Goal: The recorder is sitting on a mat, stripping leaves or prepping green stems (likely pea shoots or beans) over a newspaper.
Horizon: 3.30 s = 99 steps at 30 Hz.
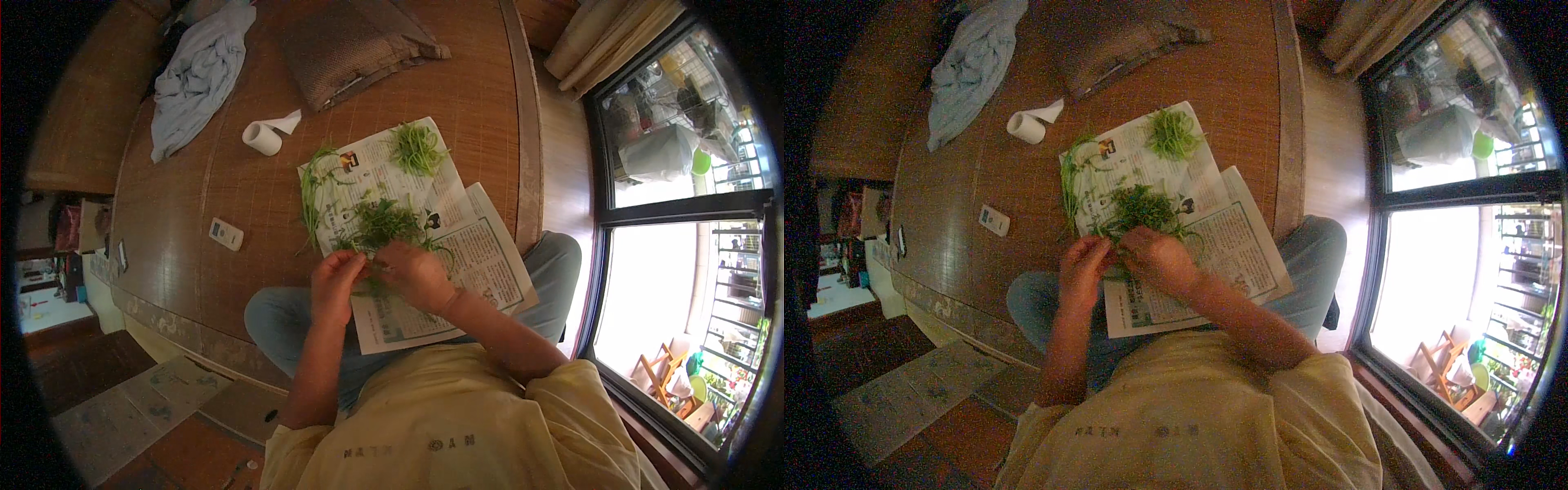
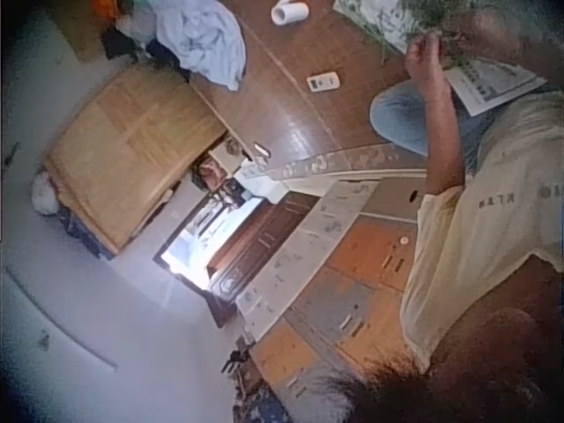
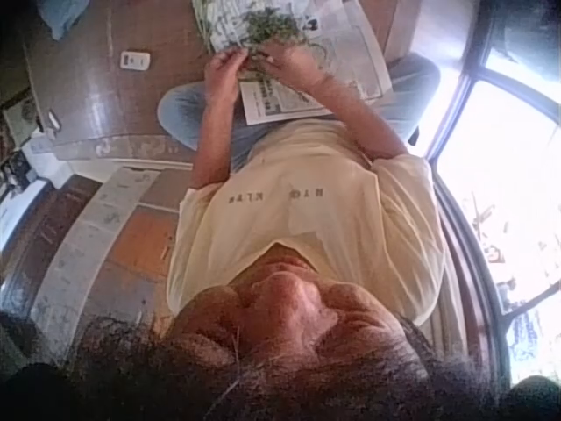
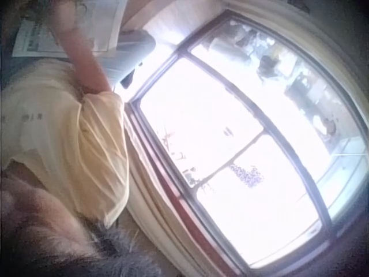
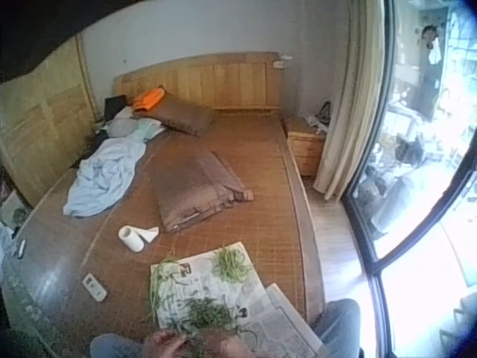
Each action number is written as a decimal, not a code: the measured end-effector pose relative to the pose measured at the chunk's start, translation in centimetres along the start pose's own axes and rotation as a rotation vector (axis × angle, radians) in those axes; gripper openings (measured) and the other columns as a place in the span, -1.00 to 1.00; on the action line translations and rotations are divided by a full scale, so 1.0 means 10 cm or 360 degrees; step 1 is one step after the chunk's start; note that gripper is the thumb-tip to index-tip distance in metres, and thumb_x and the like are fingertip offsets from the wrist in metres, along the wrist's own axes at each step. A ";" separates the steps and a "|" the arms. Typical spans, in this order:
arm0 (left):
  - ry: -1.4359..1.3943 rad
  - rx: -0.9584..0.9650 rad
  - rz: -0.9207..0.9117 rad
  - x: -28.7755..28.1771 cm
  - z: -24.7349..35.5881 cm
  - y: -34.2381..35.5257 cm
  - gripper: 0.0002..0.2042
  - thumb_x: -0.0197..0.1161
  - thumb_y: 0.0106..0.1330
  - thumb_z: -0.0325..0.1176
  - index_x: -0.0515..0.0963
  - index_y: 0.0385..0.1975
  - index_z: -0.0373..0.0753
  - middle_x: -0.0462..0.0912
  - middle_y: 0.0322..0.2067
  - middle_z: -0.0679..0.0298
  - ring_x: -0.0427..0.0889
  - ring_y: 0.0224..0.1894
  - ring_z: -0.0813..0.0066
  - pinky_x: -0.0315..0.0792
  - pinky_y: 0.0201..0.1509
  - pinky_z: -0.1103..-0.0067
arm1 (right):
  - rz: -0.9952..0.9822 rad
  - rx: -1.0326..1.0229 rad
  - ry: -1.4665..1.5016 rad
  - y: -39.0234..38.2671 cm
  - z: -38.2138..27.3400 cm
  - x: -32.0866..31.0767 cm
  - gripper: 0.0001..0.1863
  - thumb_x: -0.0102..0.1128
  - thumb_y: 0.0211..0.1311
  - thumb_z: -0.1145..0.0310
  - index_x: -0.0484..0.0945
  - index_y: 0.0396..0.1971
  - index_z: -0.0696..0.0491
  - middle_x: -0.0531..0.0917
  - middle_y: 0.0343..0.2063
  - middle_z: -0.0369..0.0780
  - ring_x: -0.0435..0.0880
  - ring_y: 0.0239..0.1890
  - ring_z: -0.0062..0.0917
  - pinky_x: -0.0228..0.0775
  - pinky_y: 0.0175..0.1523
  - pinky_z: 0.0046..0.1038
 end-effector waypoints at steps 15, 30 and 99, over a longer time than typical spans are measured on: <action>0.0045 -0.0050 -0.0120 0.00 -0.09 0.05 -0.71 0.19 0.34 -0.28 0.52 -0.05 -0.33 0.63 -0.25 0.23 0.61 -0.22 0.47 0.48 -0.05 0.53 | 0.0436 0.0395 -0.0600 0.71 1.27 -0.59 -0.86 0.11 0.13 0.35 0.58 -0.39 0.07 0.62 -0.38 -0.08 0.61 -0.31 -0.13 0.43 -0.23 -0.18; 0.0213 0.0104 0.0096 -0.44 0.06 0.18 -0.73 0.12 0.37 -0.31 0.52 -0.05 -0.33 0.63 -0.27 0.25 0.56 -0.27 0.55 0.43 -0.12 0.59 | 0.0405 0.0488 -0.0546 0.62 1.36 -0.61 -0.75 0.06 0.21 0.42 0.57 -0.14 0.13 0.60 -0.20 -0.08 0.61 -0.18 -0.17 0.46 -0.10 -0.26; 0.2633 0.0417 -0.0128 0.04 0.08 1.32 -0.84 0.25 0.25 -0.32 0.62 -0.20 -0.13 0.65 -0.27 0.23 0.61 -0.23 0.14 0.42 0.03 0.04 | 0.0426 0.0289 -0.0294 -0.05 1.13 -0.52 -0.87 0.10 0.14 0.41 0.55 -0.31 0.06 0.57 -0.33 -0.12 0.59 -0.30 -0.11 0.45 -0.23 -0.15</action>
Point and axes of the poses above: each hand's wrist, its own y-axis towards the middle knuckle, its own x-axis out of the palm, z = x × y, the point moved 9 cm from there along y, towards the middle knuckle
